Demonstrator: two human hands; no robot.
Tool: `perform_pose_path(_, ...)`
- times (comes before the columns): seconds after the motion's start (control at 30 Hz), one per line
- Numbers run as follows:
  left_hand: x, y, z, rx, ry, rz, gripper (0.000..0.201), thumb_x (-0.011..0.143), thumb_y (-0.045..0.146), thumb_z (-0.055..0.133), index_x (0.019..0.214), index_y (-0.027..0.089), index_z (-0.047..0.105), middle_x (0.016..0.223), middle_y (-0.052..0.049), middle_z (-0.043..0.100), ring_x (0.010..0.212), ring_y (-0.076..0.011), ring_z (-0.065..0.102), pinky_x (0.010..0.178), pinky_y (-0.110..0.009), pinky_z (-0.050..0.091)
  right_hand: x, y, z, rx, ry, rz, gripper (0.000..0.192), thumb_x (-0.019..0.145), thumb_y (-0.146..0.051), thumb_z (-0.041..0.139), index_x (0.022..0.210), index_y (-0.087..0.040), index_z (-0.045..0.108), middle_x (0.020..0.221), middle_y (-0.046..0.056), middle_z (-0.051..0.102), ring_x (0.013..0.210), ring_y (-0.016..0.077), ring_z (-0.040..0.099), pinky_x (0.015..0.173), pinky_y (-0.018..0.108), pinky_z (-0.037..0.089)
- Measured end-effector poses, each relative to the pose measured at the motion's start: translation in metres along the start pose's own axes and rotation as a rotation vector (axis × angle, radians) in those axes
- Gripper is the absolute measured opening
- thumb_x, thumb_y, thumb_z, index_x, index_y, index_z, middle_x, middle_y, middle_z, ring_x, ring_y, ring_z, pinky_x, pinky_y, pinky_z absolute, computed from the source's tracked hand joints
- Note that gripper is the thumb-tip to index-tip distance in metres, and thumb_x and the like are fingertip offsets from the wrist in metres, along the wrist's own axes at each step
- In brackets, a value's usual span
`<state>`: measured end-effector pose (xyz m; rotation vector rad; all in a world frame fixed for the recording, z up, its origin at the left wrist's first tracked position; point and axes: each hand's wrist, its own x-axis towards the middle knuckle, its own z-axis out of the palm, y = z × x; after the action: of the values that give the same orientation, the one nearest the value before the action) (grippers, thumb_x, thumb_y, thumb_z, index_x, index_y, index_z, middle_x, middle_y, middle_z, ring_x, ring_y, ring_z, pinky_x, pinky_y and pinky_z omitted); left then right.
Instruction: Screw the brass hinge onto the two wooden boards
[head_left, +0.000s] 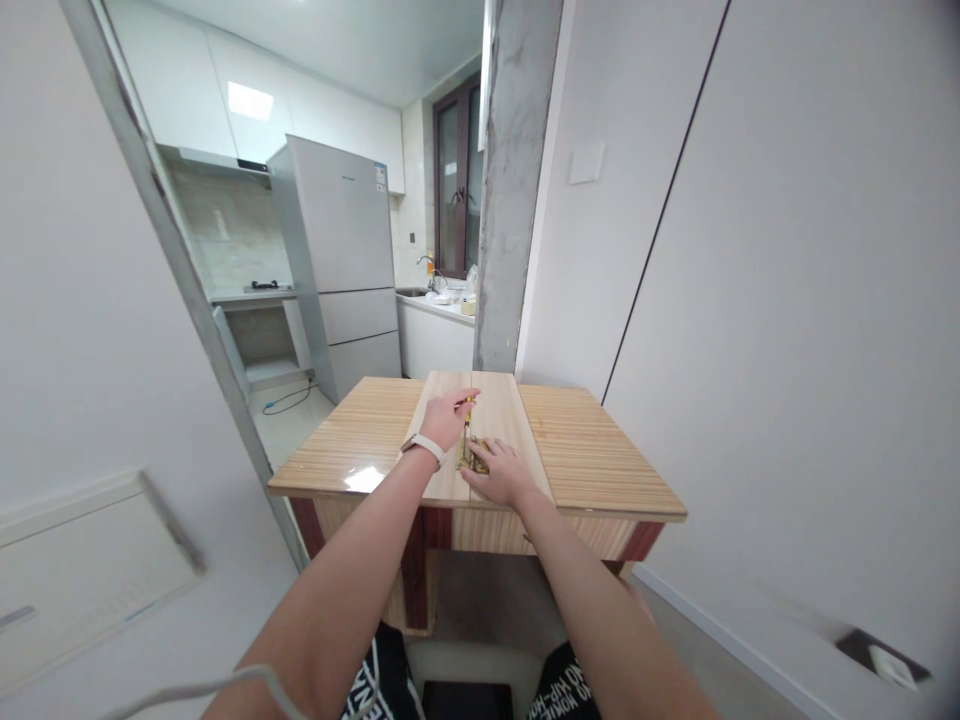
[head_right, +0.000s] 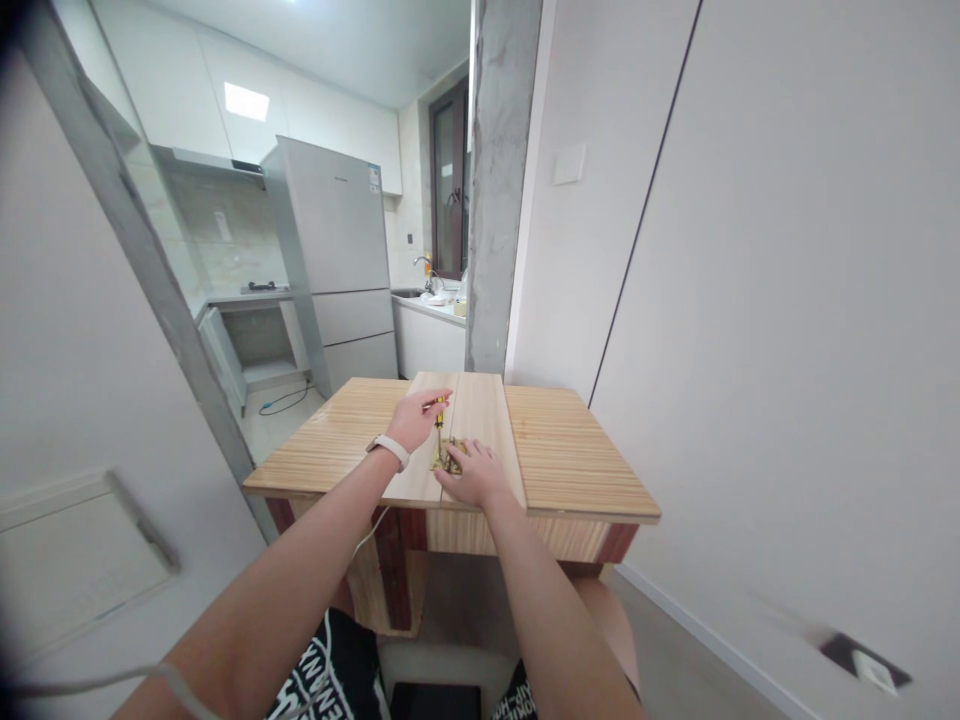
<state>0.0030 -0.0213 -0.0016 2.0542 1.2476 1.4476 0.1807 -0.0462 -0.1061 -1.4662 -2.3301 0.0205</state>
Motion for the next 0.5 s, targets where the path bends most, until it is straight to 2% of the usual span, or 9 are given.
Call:
perform_pose_path(0.17, -0.001, 0.007, 0.005, 0.066, 0.052, 0.038, 0.028, 0.089, 0.019, 0.067, 0.114, 0.024, 0.076, 0.111, -0.006, 0.073, 0.087, -0.0151, 0.070, 0.085, -0.028, 0.058, -0.001, 0.001, 0.002, -0.004, 0.023, -0.012, 0.075, 0.089, -0.078, 0.041, 0.149, -0.036, 0.049, 0.151, 0.008, 0.049, 0.142, 0.0309, 0.039, 0.115, 0.049, 0.029)
perform_pose_path(0.27, -0.001, 0.011, 0.006, 0.060, 0.029, 0.040, 0.029, 0.090, 0.021, 0.066, 0.117, 0.024, 0.075, 0.109, -0.006, 0.071, 0.080, -0.0134, 0.069, 0.081, -0.027, 0.058, -0.001, 0.001, 0.002, -0.003, 0.023, -0.009, 0.075, 0.088, -0.078, 0.042, 0.149, -0.036, 0.049, 0.152, 0.007, 0.049, 0.142, 0.0311, 0.039, 0.115, 0.049, 0.030)
perform_pose_path(0.33, -0.001, 0.012, 0.005, 0.030, -0.012, 0.071, 0.030, 0.093, 0.021, 0.061, 0.120, 0.024, 0.073, 0.115, -0.007, 0.071, 0.090, -0.0148, 0.070, 0.086, -0.027, 0.058, -0.001, 0.001, 0.003, -0.005, 0.035, -0.011, 0.074, 0.088, -0.078, 0.043, 0.149, -0.036, 0.050, 0.152, 0.007, 0.049, 0.142, 0.0311, 0.039, 0.115, 0.049, 0.030)
perform_pose_path(0.43, 0.000, 0.012, 0.004, -0.006, -0.053, 0.117, 0.032, 0.096, 0.019, 0.054, 0.124, 0.024, 0.071, 0.130, -0.006, 0.068, 0.116, -0.0177, 0.065, 0.102, -0.030, 0.052, -0.001, 0.001, 0.004, -0.017, 0.060, -0.015, 0.074, 0.088, -0.077, 0.044, 0.149, -0.036, 0.050, 0.151, 0.008, 0.050, 0.141, 0.0316, 0.040, 0.115, 0.049, 0.031)
perform_pose_path(0.5, 0.000, 0.011, 0.002, -0.011, -0.074, 0.115, 0.033, 0.097, 0.018, 0.052, 0.124, 0.023, 0.071, 0.132, -0.005, 0.068, 0.122, -0.0179, 0.063, 0.108, -0.032, 0.049, -0.001, 0.001, 0.005, -0.024, 0.069, -0.015, 0.074, 0.088, -0.076, 0.046, 0.149, -0.035, 0.050, 0.152, 0.008, 0.050, 0.140, 0.0321, 0.041, 0.115, 0.049, 0.031)
